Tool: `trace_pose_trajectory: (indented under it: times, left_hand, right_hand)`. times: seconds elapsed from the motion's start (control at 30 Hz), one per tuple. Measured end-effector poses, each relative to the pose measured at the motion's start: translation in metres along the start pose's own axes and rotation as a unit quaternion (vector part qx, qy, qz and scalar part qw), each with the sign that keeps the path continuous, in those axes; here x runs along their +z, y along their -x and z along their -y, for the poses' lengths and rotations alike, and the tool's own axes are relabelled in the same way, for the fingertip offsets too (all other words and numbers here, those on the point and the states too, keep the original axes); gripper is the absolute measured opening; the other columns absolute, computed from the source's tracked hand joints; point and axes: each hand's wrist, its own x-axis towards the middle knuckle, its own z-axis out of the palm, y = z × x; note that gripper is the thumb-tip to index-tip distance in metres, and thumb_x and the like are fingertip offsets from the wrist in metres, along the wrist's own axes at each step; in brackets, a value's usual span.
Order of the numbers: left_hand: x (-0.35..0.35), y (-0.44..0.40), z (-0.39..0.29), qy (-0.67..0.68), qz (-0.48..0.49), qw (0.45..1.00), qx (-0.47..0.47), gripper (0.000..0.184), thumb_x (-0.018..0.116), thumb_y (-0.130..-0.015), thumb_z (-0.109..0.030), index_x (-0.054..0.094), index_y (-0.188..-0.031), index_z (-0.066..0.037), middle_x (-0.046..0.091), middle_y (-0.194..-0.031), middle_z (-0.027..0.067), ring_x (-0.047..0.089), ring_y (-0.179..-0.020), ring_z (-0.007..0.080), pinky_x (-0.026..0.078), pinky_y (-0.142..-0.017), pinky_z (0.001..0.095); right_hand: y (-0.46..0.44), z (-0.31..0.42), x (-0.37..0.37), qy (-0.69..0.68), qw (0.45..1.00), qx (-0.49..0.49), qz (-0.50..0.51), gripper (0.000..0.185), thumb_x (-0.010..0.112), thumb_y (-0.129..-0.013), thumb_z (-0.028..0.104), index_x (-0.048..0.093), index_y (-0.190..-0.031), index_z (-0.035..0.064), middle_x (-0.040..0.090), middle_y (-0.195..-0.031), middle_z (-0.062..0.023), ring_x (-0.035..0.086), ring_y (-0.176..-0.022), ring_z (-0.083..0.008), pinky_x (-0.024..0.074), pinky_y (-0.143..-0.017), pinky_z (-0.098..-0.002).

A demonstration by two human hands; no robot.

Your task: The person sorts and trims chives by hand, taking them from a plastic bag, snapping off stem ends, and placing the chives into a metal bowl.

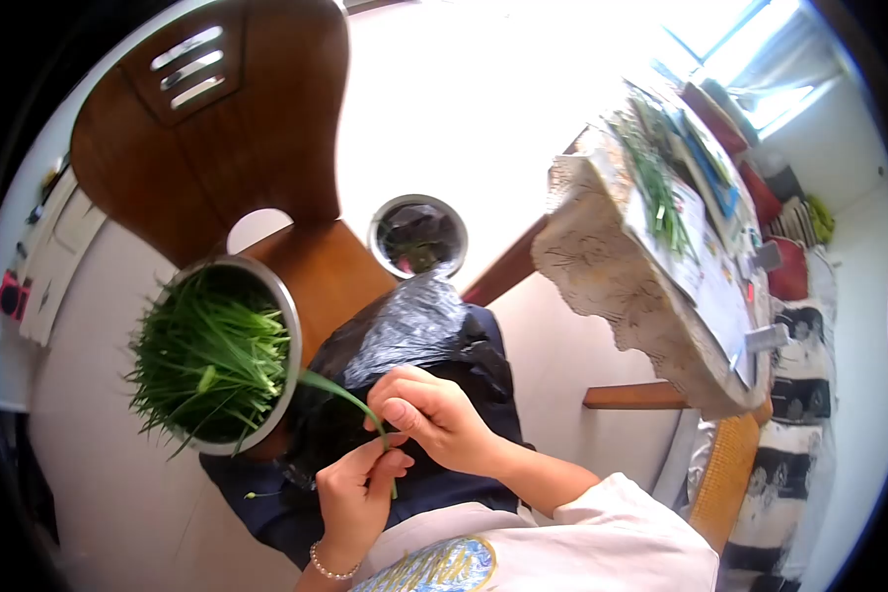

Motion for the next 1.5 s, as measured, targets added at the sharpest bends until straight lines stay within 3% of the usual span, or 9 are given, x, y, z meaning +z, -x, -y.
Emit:
trace_pose_trajectory:
  times: [0.17, 0.3, 0.57, 0.77, 0.93, 1.03, 1.2, 1.33, 1.5]
  left_hand:
    - [0.001, -0.005, 0.004, -0.035, 0.052, 0.997, 0.043, 0.018, 0.06, -0.08, -0.011, 0.062, -0.093, 0.0, 0.062, -0.064, 0.0084, 0.061, -0.055, 0.0183, 0.047, -0.053, 0.0242]
    - [0.0, -0.002, 0.001, -0.056, 0.034, 0.994, 0.086, 0.023, 0.06, -0.08, -0.016, 0.06, -0.099, -0.001, 0.063, -0.074, 0.0091, 0.062, -0.067, 0.0167, 0.048, -0.058, 0.0233]
    - [-0.018, 0.002, 0.014, -0.035, -0.021, 0.999, 0.005, 0.024, 0.062, -0.08, -0.016, 0.059, -0.1, -0.002, 0.063, -0.081, 0.0101, 0.062, -0.073, 0.0174, 0.049, -0.061, 0.025]
    - [-0.013, -0.002, 0.016, -0.041, 0.033, 0.999, -0.001, 0.027, 0.062, -0.079, -0.015, 0.059, -0.1, 0.0, 0.063, -0.084, 0.0105, 0.061, -0.076, 0.0148, 0.048, -0.065, 0.0229]
    - [-0.007, -0.006, 0.033, -0.021, 0.035, 0.998, -0.055, 0.032, 0.056, -0.081, -0.008, 0.051, -0.111, 0.001, 0.06, -0.096, 0.0126, 0.061, -0.078, 0.0156, 0.049, -0.069, 0.0252]
    - [-0.002, -0.012, 0.06, 0.042, 0.0, 0.996, -0.076, 0.046, 0.054, -0.084, -0.012, 0.035, -0.123, 0.003, 0.058, -0.102, 0.0159, 0.062, -0.076, 0.0189, 0.049, -0.067, 0.0272]
    - [-0.004, -0.024, 0.079, 0.15, -0.055, 0.981, -0.114, 0.061, 0.053, -0.086, -0.018, 0.018, -0.131, 0.005, 0.05, -0.114, 0.0211, 0.061, -0.082, 0.0176, 0.046, -0.076, 0.0262]
    - [-0.021, -0.046, 0.045, 0.108, -0.123, 0.986, -0.013, 0.071, 0.054, -0.085, -0.012, 0.007, -0.138, -0.01, 0.034, -0.126, 0.0278, 0.056, -0.093, 0.0197, 0.046, -0.079, 0.0276]
    - [-0.022, -0.051, 0.029, 0.083, -0.099, 0.992, 0.007, 0.067, 0.052, -0.087, -0.016, 0.01, -0.139, -0.013, 0.029, -0.132, 0.0244, 0.053, -0.1, 0.0216, 0.041, -0.086, 0.0303]
  right_hand:
    - [0.007, 0.003, -0.018, 0.105, 0.993, -0.001, 0.059, 0.008, 0.057, -0.082, 0.009, 0.054, -0.084, 0.0017, 0.056, -0.079, -0.0054, 0.053, -0.071, -0.0136, 0.0441, -0.063, -0.0263]
    - [0.014, 0.014, -0.083, -0.061, 0.978, 0.064, -0.188, 0.013, 0.054, -0.085, 0.014, 0.055, -0.088, 0.0012, 0.055, -0.078, -0.0051, 0.054, -0.068, -0.0128, 0.0438, -0.06, -0.0251]
    - [-0.002, 0.104, -0.313, 0.381, 0.853, 0.033, -0.355, 0.021, 0.056, -0.085, 0.02, 0.059, -0.088, -0.0007, 0.055, -0.064, -0.0007, 0.048, -0.054, -0.0052, 0.0383, -0.051, -0.0172]
    - [-0.001, 0.051, -0.35, 0.706, 0.548, 0.059, -0.445, 0.04, 0.057, -0.082, 0.031, 0.053, -0.107, -0.0001, 0.059, -0.088, -0.0156, 0.059, -0.082, -0.0284, 0.0443, -0.074, -0.0361]
    - [0.008, 0.018, -0.141, 0.478, 0.822, -0.213, -0.225, 0.024, 0.057, -0.074, -0.003, 0.055, -0.096, 0.0033, 0.057, -0.077, -0.0081, 0.055, -0.071, -0.0185, 0.0437, -0.066, -0.0269]
    - [0.023, -0.015, -0.037, 0.311, 0.943, -0.008, 0.117, 0.027, 0.066, -0.069, 0.005, 0.055, -0.094, 0.0052, 0.059, -0.076, -0.007, 0.059, -0.067, -0.0204, 0.046, -0.061, -0.0283]
    - [0.01, -0.122, -0.008, 0.446, 0.882, -0.018, 0.149, 0.023, 0.053, -0.076, 0.007, 0.057, -0.098, 0.0017, 0.057, -0.089, -0.0162, 0.055, -0.082, -0.0316, 0.0443, -0.074, -0.0383]
    - [-0.019, -0.18, -0.068, 0.71, 0.688, -0.148, 0.017, 0.022, 0.048, -0.074, 0.005, 0.059, -0.093, 0.0021, 0.059, -0.085, -0.0182, 0.057, -0.078, -0.0337, 0.0453, -0.07, -0.0403]
    - [-0.046, -0.141, -0.098, 0.556, 0.828, -0.012, -0.066, 0.013, 0.05, -0.076, 0.009, 0.058, -0.084, 0.0017, 0.057, -0.081, -0.0216, 0.054, -0.075, -0.0376, 0.0431, -0.064, -0.0445]
